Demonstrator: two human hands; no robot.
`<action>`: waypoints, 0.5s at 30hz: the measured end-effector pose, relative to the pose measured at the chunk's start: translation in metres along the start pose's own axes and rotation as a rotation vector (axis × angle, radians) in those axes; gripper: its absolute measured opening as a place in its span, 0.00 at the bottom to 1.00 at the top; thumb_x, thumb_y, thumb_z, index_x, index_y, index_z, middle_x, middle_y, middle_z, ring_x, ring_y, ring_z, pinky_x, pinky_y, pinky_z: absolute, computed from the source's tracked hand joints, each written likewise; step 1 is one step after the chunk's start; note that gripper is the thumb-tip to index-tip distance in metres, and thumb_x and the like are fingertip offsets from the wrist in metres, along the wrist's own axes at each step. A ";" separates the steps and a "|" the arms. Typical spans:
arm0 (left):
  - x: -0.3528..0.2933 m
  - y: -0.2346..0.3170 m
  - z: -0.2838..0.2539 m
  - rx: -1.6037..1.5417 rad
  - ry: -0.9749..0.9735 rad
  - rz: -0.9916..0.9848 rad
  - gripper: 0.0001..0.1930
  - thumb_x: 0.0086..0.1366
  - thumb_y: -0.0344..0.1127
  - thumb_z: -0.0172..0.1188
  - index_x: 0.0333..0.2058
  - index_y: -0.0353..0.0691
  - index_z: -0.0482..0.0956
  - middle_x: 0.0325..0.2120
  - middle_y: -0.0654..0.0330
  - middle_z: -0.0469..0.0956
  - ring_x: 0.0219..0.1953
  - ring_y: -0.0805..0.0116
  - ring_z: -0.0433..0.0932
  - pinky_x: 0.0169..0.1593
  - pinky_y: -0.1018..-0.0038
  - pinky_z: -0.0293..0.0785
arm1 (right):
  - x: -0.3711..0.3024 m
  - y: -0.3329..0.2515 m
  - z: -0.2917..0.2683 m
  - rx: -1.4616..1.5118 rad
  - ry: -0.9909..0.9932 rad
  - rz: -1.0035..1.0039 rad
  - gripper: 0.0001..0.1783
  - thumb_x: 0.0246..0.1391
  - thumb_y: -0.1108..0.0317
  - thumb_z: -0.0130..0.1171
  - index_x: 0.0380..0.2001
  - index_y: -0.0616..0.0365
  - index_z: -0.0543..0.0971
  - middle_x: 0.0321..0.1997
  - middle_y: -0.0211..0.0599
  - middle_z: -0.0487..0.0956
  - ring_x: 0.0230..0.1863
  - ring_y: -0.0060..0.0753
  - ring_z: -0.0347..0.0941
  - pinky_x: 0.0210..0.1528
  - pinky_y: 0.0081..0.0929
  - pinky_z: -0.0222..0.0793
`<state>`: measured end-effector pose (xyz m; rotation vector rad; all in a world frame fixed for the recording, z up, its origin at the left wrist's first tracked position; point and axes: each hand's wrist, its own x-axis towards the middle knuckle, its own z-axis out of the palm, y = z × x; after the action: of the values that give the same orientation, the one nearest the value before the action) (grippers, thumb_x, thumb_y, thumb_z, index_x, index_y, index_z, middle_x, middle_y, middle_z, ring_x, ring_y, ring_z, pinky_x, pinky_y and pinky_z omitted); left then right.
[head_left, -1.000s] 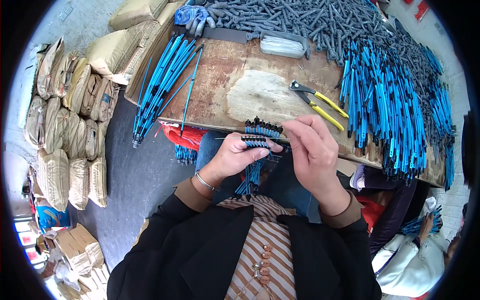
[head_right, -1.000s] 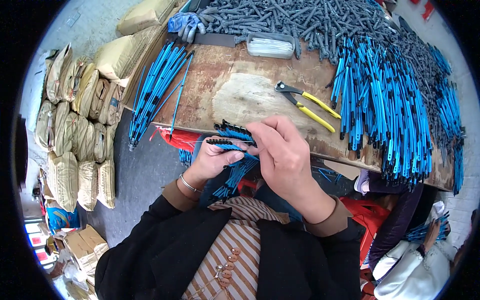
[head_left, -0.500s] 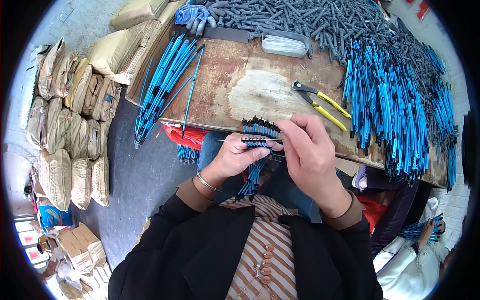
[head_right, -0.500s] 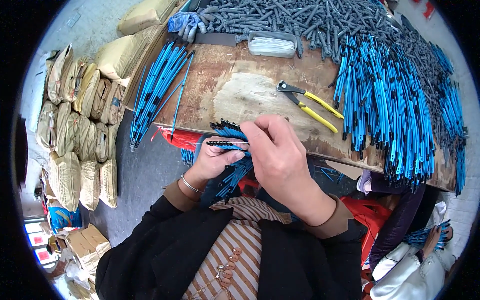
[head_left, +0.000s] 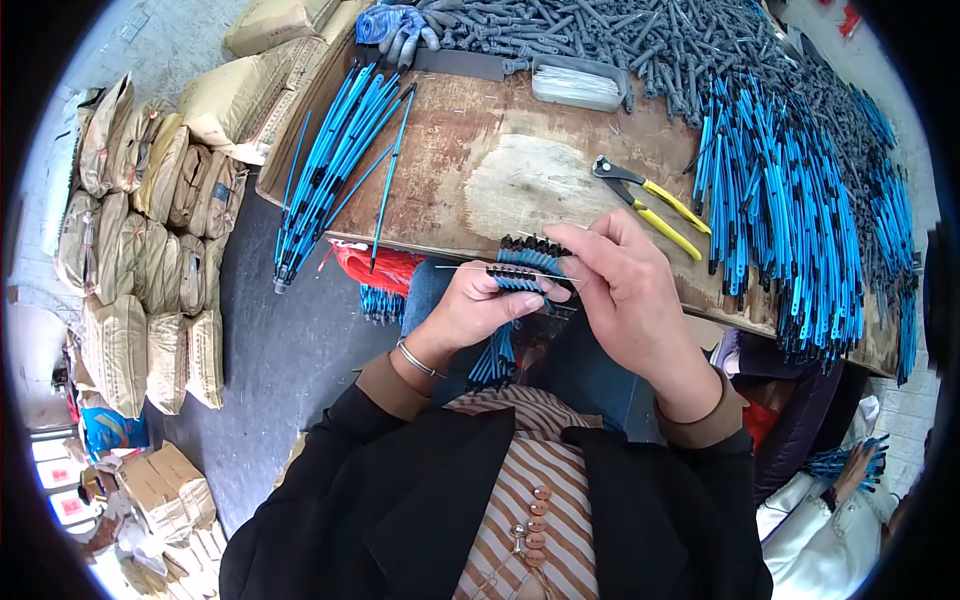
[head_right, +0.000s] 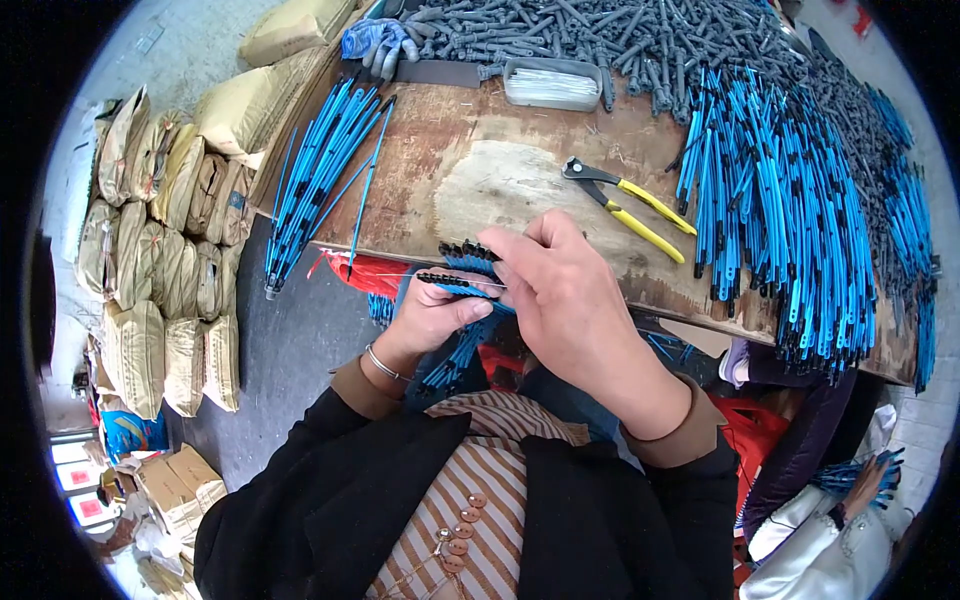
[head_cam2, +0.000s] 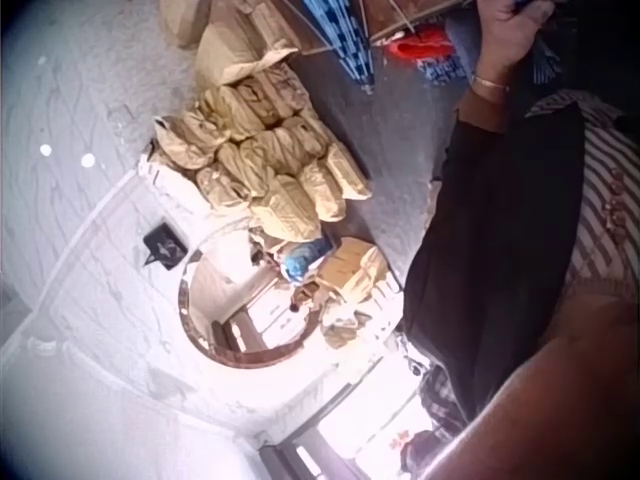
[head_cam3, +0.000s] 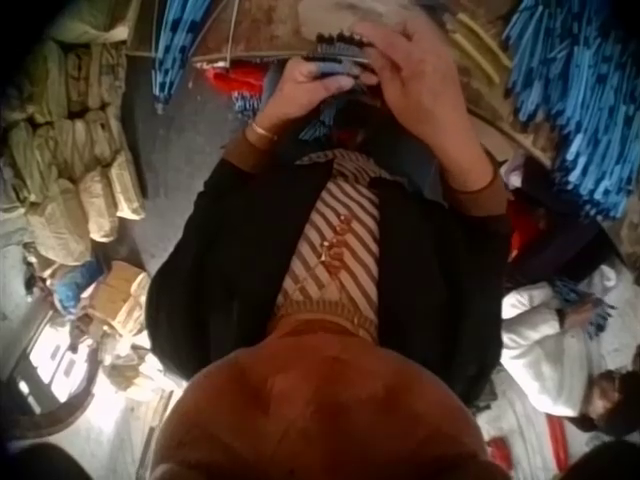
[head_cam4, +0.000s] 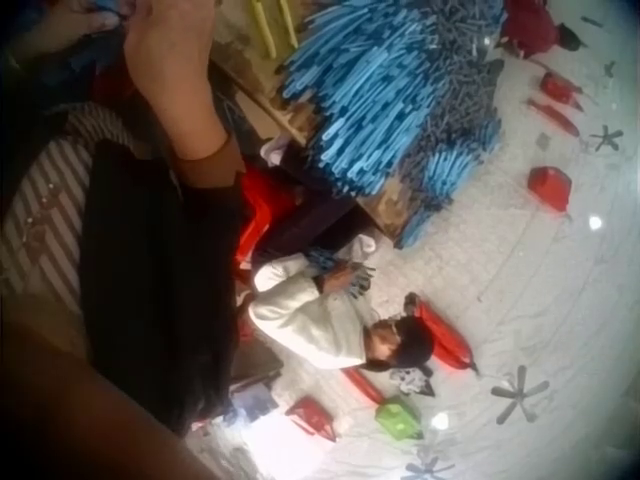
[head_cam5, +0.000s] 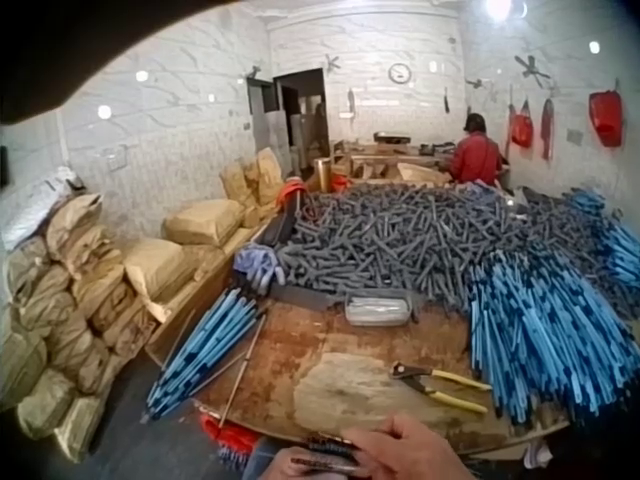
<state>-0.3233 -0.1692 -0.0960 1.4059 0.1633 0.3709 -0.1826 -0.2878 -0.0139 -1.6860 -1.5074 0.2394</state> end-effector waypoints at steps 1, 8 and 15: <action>0.000 -0.001 -0.002 -0.011 -0.011 -0.022 0.08 0.58 0.27 0.57 0.36 0.35 0.79 0.34 0.60 0.80 0.38 0.75 0.76 0.45 0.77 0.71 | 0.000 0.001 -0.001 0.021 -0.021 0.004 0.18 0.45 0.80 0.53 0.43 0.56 0.74 0.28 0.43 0.67 0.28 0.45 0.68 0.30 0.36 0.65; 0.001 -0.002 -0.007 -0.016 -0.049 -0.016 0.08 0.57 0.27 0.57 0.36 0.36 0.79 0.35 0.60 0.80 0.39 0.74 0.76 0.45 0.76 0.71 | 0.007 -0.003 -0.010 0.017 -0.153 0.026 0.19 0.46 0.79 0.51 0.44 0.53 0.75 0.27 0.44 0.67 0.29 0.47 0.68 0.30 0.37 0.64; 0.001 -0.005 -0.008 0.014 -0.044 -0.021 0.08 0.57 0.26 0.57 0.37 0.36 0.79 0.34 0.59 0.80 0.38 0.74 0.77 0.45 0.77 0.72 | 0.009 -0.005 -0.015 -0.071 -0.177 -0.003 0.20 0.45 0.81 0.53 0.43 0.53 0.76 0.25 0.37 0.64 0.26 0.35 0.65 0.28 0.27 0.61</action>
<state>-0.3240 -0.1621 -0.1024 1.4237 0.1453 0.3215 -0.1747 -0.2864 0.0027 -1.7560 -1.6654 0.3451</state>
